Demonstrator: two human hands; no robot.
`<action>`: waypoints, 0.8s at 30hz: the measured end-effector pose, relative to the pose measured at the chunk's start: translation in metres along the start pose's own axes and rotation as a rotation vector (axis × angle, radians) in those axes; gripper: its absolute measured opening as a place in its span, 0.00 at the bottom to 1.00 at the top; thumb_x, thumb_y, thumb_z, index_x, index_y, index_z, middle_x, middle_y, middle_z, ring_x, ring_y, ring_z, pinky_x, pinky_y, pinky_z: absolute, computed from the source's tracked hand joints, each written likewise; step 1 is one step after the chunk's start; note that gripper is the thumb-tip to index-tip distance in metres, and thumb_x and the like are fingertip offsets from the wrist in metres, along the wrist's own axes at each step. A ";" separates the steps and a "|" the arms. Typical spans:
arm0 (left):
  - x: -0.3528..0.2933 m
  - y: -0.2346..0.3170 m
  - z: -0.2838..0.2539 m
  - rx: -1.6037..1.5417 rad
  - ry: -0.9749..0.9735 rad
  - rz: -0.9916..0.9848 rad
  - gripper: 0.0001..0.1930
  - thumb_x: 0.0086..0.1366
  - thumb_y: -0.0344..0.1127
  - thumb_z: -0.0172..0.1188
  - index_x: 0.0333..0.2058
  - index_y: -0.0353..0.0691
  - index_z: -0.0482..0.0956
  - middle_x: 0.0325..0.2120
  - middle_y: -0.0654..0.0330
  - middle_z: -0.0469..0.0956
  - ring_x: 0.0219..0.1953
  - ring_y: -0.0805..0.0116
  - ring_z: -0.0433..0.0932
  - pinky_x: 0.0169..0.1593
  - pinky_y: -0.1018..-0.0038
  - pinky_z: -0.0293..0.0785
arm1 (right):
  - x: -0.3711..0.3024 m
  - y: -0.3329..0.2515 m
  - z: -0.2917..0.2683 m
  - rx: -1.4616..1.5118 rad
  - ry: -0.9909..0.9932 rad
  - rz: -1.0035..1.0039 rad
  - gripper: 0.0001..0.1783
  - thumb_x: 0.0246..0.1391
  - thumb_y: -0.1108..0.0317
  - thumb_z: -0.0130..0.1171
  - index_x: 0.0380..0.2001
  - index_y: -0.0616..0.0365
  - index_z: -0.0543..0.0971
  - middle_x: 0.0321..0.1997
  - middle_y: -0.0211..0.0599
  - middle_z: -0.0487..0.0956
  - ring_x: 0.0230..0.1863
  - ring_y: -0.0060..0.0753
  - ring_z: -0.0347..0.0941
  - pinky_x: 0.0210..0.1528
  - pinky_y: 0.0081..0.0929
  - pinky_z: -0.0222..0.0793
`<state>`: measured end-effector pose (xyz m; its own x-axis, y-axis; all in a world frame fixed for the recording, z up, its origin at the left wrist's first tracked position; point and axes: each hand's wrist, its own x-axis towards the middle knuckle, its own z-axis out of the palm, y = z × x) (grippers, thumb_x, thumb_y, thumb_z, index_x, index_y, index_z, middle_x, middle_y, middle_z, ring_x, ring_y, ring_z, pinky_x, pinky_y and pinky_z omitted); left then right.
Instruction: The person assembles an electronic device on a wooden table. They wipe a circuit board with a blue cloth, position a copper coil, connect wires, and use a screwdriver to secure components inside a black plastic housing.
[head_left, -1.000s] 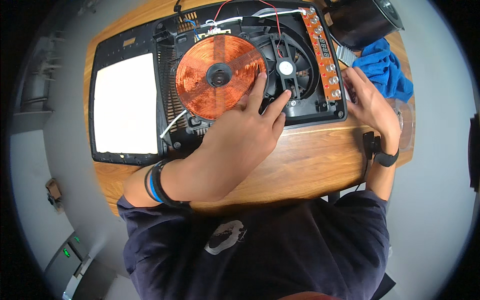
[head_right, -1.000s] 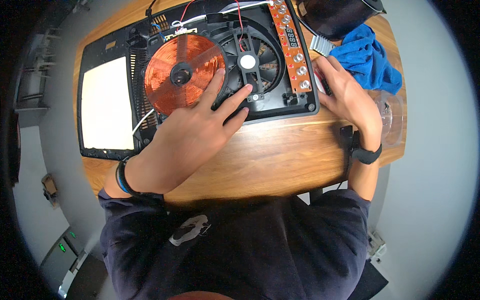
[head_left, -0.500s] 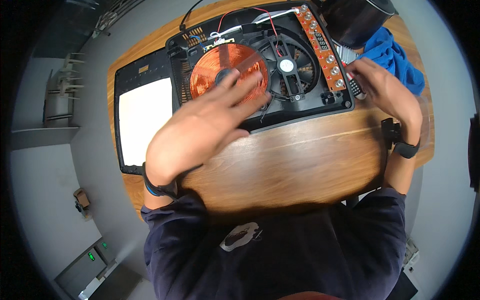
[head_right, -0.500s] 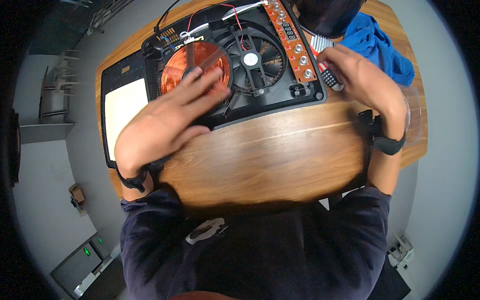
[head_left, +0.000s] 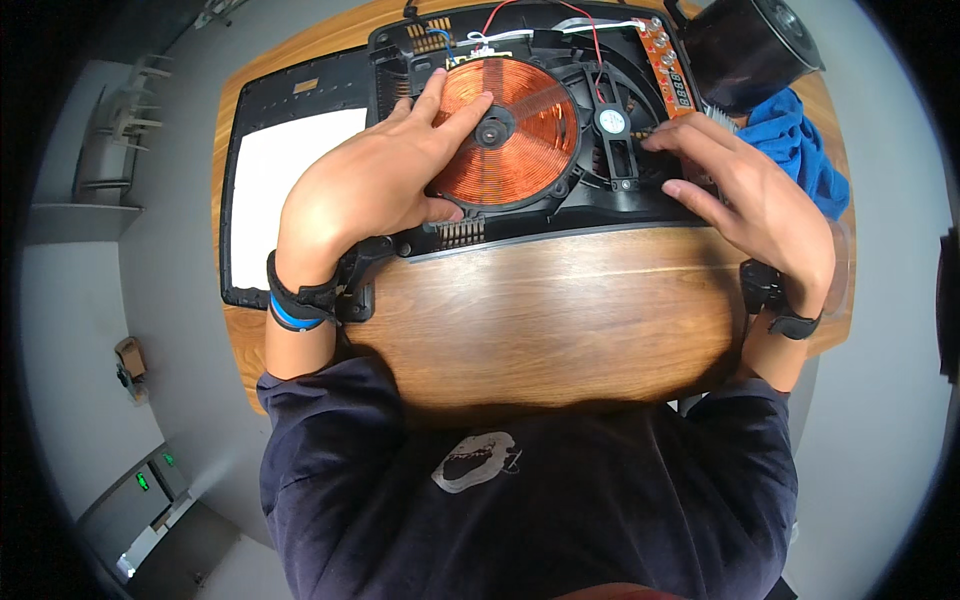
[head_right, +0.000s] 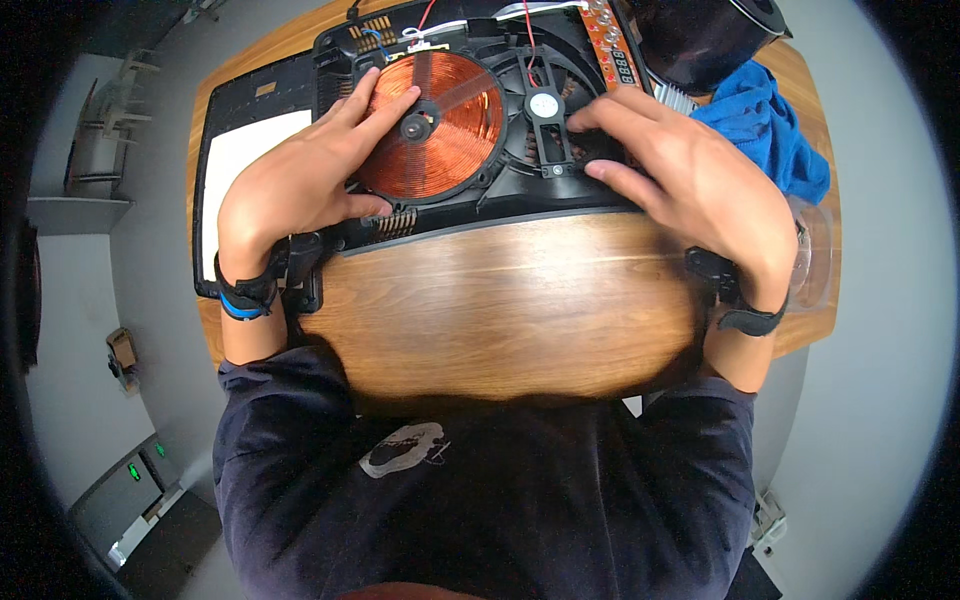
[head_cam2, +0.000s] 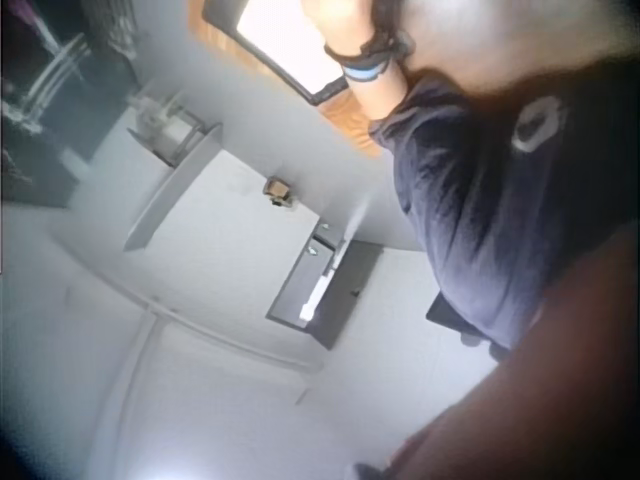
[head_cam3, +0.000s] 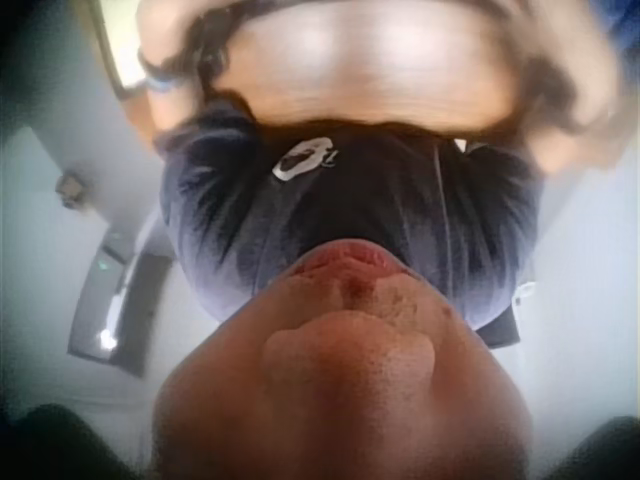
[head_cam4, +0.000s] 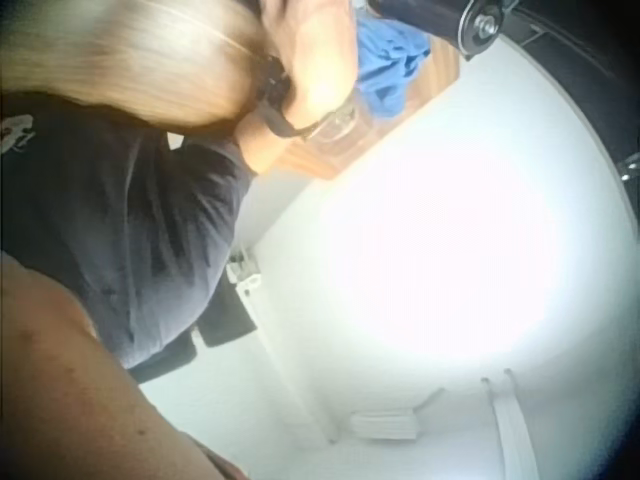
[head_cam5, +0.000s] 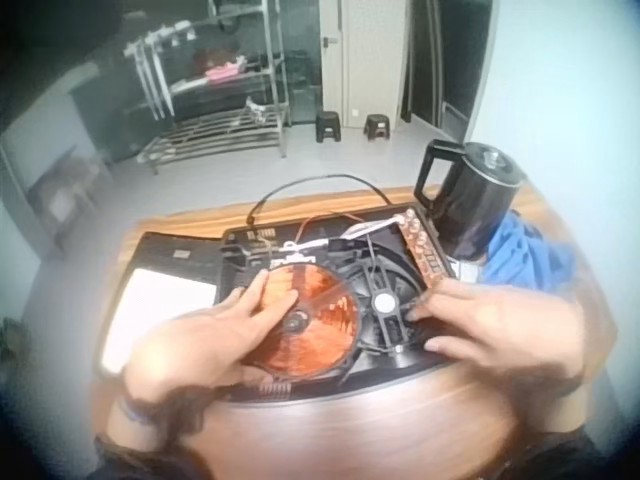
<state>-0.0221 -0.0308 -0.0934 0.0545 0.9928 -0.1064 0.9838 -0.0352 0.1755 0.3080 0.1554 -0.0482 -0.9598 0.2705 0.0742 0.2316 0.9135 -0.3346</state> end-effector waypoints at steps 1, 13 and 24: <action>0.000 0.001 -0.001 -0.007 -0.001 -0.011 0.66 0.53 0.41 0.88 0.86 0.61 0.55 0.85 0.37 0.52 0.79 0.35 0.67 0.75 0.54 0.78 | 0.006 -0.003 0.004 -0.011 0.013 -0.019 0.21 0.71 0.66 0.69 0.62 0.59 0.81 0.59 0.48 0.83 0.59 0.59 0.83 0.61 0.46 0.81; -0.006 0.004 -0.017 0.002 0.009 -0.016 0.63 0.55 0.46 0.87 0.85 0.54 0.57 0.78 0.24 0.61 0.75 0.28 0.72 0.75 0.54 0.75 | 0.058 -0.013 0.045 -0.010 0.055 -0.149 0.32 0.72 0.62 0.69 0.73 0.58 0.74 0.67 0.51 0.82 0.69 0.58 0.79 0.70 0.47 0.78; -0.004 0.031 -0.025 0.059 -0.072 -0.091 0.59 0.56 0.43 0.86 0.83 0.46 0.61 0.78 0.20 0.58 0.76 0.28 0.69 0.76 0.54 0.75 | -0.031 0.036 -0.011 -0.106 0.215 0.166 0.13 0.75 0.62 0.67 0.46 0.63 0.82 0.41 0.48 0.84 0.43 0.55 0.84 0.46 0.43 0.80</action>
<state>0.0039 -0.0333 -0.0634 -0.0254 0.9815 -0.1899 0.9935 0.0459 0.1043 0.3476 0.1833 -0.0518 -0.8544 0.4670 0.2279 0.4089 0.8748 -0.2600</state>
